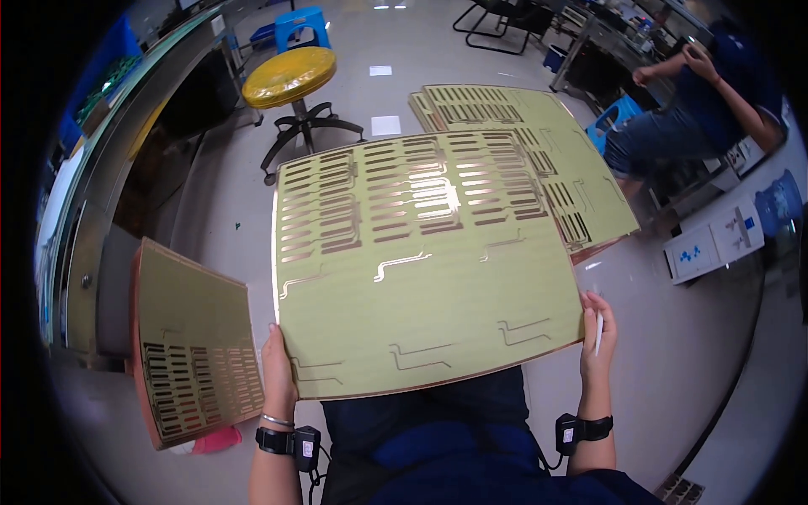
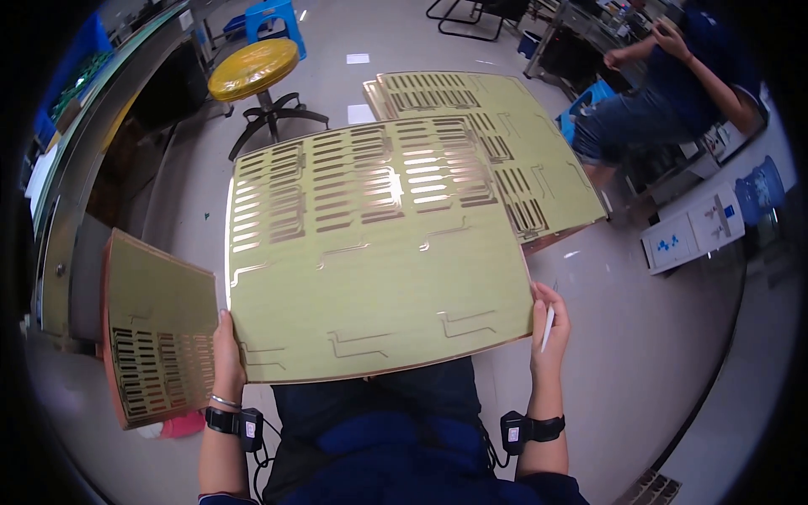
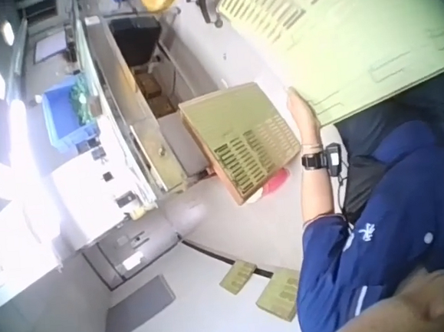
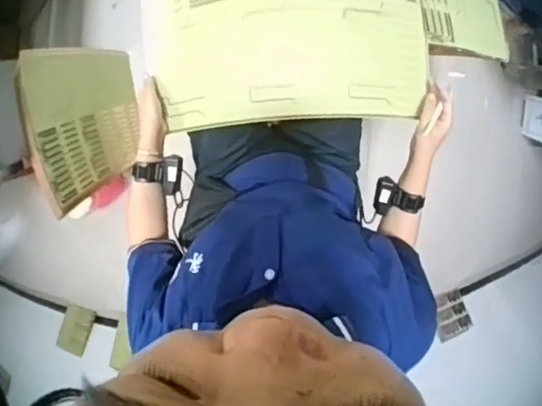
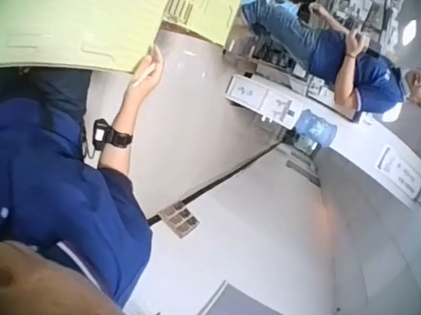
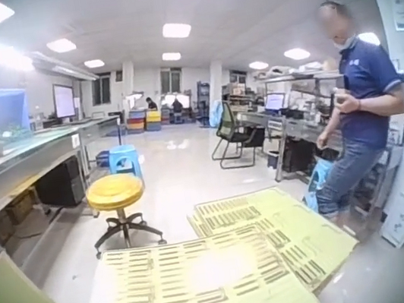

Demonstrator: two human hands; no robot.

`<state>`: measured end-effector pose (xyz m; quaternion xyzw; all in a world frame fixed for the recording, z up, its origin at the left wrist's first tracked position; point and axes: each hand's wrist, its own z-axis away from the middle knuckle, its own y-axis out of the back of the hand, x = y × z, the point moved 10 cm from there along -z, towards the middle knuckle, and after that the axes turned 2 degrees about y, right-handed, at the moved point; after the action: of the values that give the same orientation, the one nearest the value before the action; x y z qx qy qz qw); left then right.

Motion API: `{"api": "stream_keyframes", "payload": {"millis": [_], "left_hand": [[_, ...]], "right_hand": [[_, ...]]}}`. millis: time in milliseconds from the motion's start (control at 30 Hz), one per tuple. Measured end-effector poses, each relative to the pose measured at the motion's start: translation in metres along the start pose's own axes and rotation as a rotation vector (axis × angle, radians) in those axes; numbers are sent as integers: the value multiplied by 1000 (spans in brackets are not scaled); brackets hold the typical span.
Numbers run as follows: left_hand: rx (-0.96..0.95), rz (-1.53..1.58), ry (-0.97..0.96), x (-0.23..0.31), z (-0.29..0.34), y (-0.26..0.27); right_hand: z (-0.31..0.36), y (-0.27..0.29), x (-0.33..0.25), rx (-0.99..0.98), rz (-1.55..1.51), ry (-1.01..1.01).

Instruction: Marking specific areas on flexible yellow circuit boards with a white pen as part of a quality check or assembly process.

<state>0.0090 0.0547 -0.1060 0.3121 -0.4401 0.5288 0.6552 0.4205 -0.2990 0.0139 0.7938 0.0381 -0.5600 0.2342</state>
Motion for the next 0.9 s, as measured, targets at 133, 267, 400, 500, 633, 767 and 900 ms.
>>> {"api": "stream_keyframes", "payload": {"millis": [133, 267, 400, 500, 633, 767, 900], "left_hand": [[10, 38, -8, -11, -7, 6], [24, 32, -22, -15, -9, 14], [98, 1, -55, -13, -8, 22], [93, 32, -70, -9, -5, 21], [96, 73, -96, -15, -10, 36], [89, 14, -127, -14, -11, 42], [111, 8, -165, -25, -21, 69]], "right_hand": [[3, 3, -6, 5, -89, -37], [5, 5, -9, 17, -235, -76], [6, 4, -8, 31, -321, -165], [5, 1, -10, 27, -316, -183], [4, -5, -18, -58, -293, -174], [4, -8, -18, -54, -319, -190], [3, -16, -20, -95, -175, -46]]}}
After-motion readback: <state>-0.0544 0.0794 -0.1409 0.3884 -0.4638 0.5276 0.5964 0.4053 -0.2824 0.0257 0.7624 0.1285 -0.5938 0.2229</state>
